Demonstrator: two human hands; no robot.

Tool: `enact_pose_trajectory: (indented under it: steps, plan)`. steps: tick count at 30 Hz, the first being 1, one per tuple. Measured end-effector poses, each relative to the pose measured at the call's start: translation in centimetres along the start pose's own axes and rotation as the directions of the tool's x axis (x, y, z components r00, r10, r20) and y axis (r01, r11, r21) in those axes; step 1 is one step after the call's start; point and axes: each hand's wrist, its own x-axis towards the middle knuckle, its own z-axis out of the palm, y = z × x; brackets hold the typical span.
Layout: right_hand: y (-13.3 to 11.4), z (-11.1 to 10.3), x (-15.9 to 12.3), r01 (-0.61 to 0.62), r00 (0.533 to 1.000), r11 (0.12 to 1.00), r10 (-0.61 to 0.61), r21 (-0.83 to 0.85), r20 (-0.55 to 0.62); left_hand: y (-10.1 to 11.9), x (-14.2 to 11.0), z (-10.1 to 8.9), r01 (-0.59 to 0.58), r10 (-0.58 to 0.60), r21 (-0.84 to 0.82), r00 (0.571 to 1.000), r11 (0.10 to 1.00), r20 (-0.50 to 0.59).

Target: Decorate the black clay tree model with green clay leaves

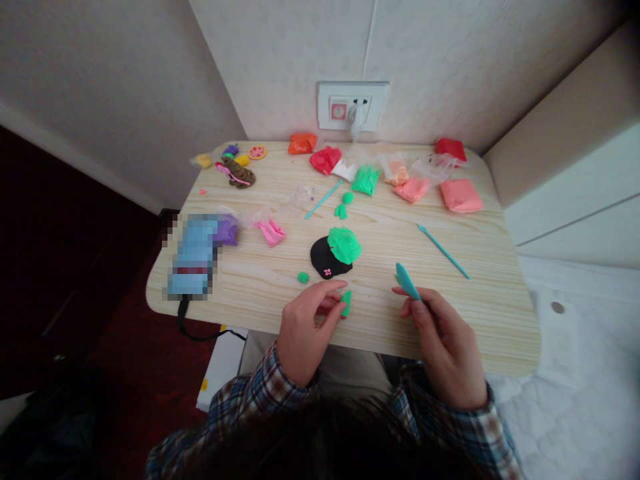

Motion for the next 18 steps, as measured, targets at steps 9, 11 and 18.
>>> enact_pose_trajectory:
  steps: [9, 11, 18]
  plan:
    - [-0.5, 0.2, -0.2, -0.015, 1.000, 0.998, 0.016, -0.062, 0.007, 0.0, 0.0, 0.8, 0.083, -0.077, -0.112, 0.996, 0.990, 0.054]
    - [-0.7, 0.4, -0.2, -0.008, 1.000, 0.998, 0.008, -0.061, 0.002, 0.2, 0.1, 1.0, 0.090, -0.088, -0.047, 0.995, 0.995, 0.052]
    - [-0.9, 0.9, -0.7, -0.042, 0.999, 0.997, 0.040, -0.061, -0.035, 0.3, 0.0, 1.4, 0.001, 0.001, 0.198, 1.000, 0.980, -0.011]
